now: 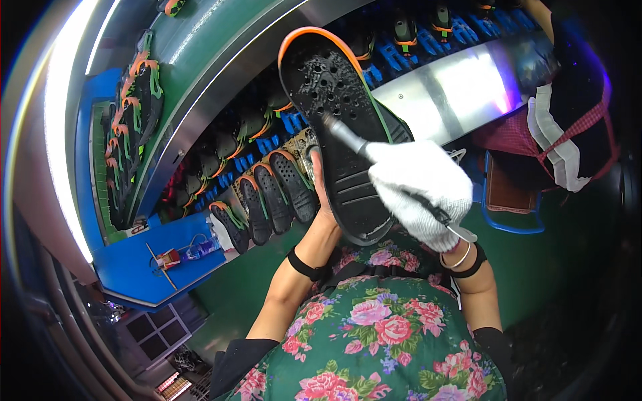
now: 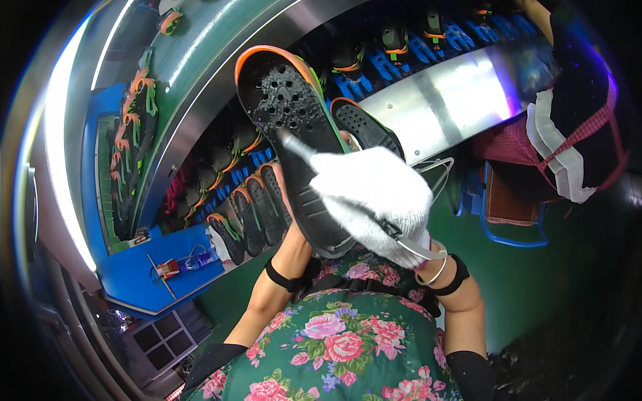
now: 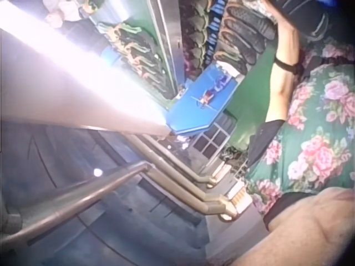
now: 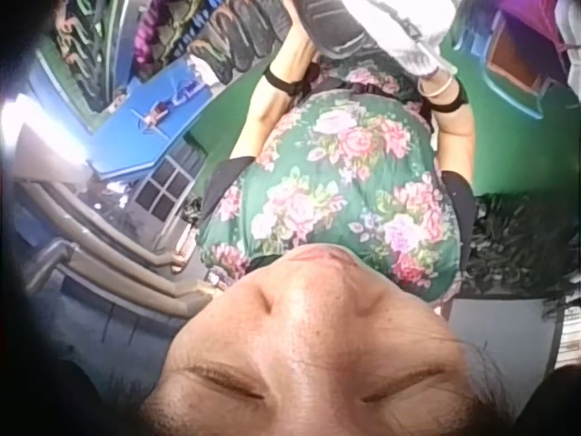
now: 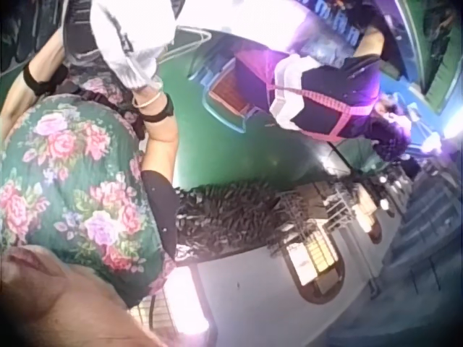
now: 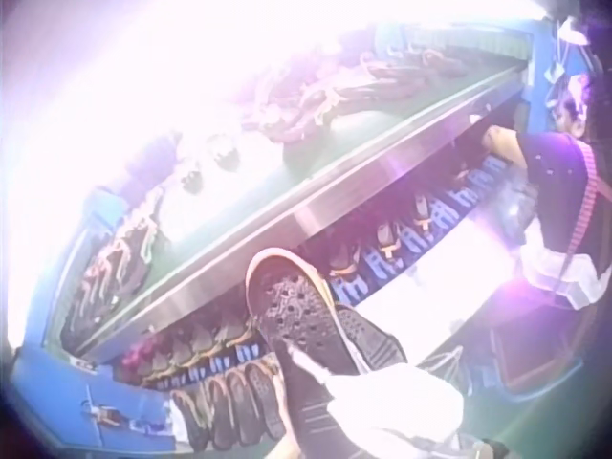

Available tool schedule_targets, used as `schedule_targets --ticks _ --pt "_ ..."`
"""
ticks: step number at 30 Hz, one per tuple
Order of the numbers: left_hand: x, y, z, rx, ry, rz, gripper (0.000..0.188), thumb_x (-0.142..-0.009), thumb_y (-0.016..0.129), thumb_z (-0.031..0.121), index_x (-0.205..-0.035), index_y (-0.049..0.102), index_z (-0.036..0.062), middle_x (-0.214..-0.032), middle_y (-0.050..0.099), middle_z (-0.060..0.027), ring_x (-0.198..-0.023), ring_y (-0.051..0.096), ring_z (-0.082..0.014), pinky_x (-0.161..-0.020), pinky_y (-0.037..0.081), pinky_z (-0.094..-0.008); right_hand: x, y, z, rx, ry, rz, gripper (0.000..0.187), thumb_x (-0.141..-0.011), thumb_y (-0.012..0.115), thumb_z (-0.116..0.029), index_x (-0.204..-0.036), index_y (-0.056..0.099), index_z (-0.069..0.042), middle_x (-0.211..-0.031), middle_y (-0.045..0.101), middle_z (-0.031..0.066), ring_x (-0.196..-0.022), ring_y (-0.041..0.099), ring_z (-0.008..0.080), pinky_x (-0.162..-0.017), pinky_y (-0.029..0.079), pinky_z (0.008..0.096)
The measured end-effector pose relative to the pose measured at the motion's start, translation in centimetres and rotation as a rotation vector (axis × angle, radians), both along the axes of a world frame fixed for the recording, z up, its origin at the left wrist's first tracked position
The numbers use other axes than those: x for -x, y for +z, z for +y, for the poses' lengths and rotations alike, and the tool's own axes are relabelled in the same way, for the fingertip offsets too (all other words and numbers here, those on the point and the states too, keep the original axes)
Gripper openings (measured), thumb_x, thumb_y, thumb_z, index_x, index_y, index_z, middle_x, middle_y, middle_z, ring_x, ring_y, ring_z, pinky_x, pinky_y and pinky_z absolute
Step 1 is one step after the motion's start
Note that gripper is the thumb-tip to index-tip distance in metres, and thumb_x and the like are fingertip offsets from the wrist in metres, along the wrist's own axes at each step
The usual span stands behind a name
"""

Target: Applying glue or chemical primer to the bottom of shoe soles using a handheld brush.

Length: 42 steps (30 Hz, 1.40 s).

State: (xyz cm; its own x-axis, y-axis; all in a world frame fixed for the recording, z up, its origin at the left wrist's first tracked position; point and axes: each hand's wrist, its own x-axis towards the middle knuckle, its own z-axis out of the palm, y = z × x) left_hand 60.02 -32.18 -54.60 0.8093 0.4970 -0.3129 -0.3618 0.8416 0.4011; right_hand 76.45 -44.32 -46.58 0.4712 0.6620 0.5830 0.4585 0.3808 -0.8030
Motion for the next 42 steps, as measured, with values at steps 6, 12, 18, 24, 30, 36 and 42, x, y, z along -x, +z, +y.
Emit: schedule_targets --ticks 6,12,18,24,30,36,42 --pt "-3.1 2.4 -0.3 0.004 -0.126 -0.222 0.115 -0.087 0.035 0.092 -0.164 0.021 0.0082 -0.161 0.039 -0.021 -0.138 0.048 -0.0517 -0.113 0.043 -0.0652 1.0 0.1 -0.6 0.004 0.16 -0.194 0.034 -0.077 0.078 0.004 -0.109 0.078 -0.007 -0.111 0.077 0.0133 -0.103 0.075 0.029 -0.086 0.059 0.0379" --pt "-4.6 4.1 -0.6 0.052 -0.067 -0.344 0.108 -0.089 0.036 0.089 -0.165 0.021 0.013 -0.161 0.036 -0.0211 -0.138 0.046 -0.0527 -0.112 0.043 -0.0683 0.0 -0.1 -0.8 -0.006 0.044 0.082 0.028 -0.08 0.079 0.002 -0.107 0.078 -0.003 -0.11 0.077 0.0155 -0.098 0.074 0.0287 -0.083 0.059 0.0376" --pt "-4.9 4.3 1.1 0.069 -0.214 -0.361 0.118 -0.083 0.047 0.091 -0.164 0.02 0.009 -0.152 0.041 -0.0367 -0.121 0.058 -0.0588 -0.102 0.05 -0.0683 1.1 -0.1 -1.3 -0.092 0.239 0.052 0.033 -0.079 0.079 -0.001 -0.111 0.078 -0.006 -0.112 0.077 0.0134 -0.1 0.074 0.0293 -0.085 0.06 0.0389" --pt "-5.1 4.3 0.5 -0.029 -0.013 -0.266 0.109 -0.088 0.044 0.087 -0.164 0.022 0.012 -0.164 0.032 -0.0134 -0.137 0.047 -0.0513 -0.099 0.05 -0.0735 0.7 -0.6 -2.3 -0.093 0.144 -0.087 0.03 -0.082 0.075 -0.003 -0.112 0.077 -0.005 -0.113 0.076 0.0127 -0.095 0.075 0.0269 -0.085 0.06 0.0357" --pt "-5.5 3.3 1.4 -0.018 -0.039 -0.36 0.11 -0.088 0.049 0.085 -0.165 0.021 0.0121 -0.164 0.034 -0.0128 -0.141 0.043 -0.0502 -0.102 0.048 -0.0743 0.3 -1.2 -3.0 -0.151 0.416 0.242 0.024 -0.082 0.08 -0.002 -0.106 0.079 -0.005 -0.104 0.078 0.014 -0.088 0.075 0.0269 -0.079 0.059 0.0352" --pt "-5.6 3.4 1.2 0.025 -0.109 -0.353 0.114 -0.084 0.05 0.089 -0.162 0.026 0.0092 -0.162 0.036 -0.0131 -0.132 0.052 -0.047 -0.096 0.051 -0.0695 0.7 -1.5 -3.0 -0.13 0.24 -0.141 0.028 -0.082 0.08 -0.004 -0.109 0.078 -0.007 -0.109 0.078 0.0117 -0.094 0.075 0.028 -0.08 0.06 0.0382" --pt "-5.2 4.2 1.2 0.049 -0.05 -0.327 0.124 -0.076 0.056 0.093 -0.16 0.028 0.0051 -0.14 0.055 -0.0335 -0.118 0.061 -0.0496 -0.098 0.052 -0.0605 0.6 -2.5 -3.2 -0.103 0.343 0.159 0.025 -0.08 0.082 -0.009 -0.104 0.079 -0.01 -0.101 0.078 0.0062 -0.088 0.074 0.0261 -0.075 0.06 0.038"
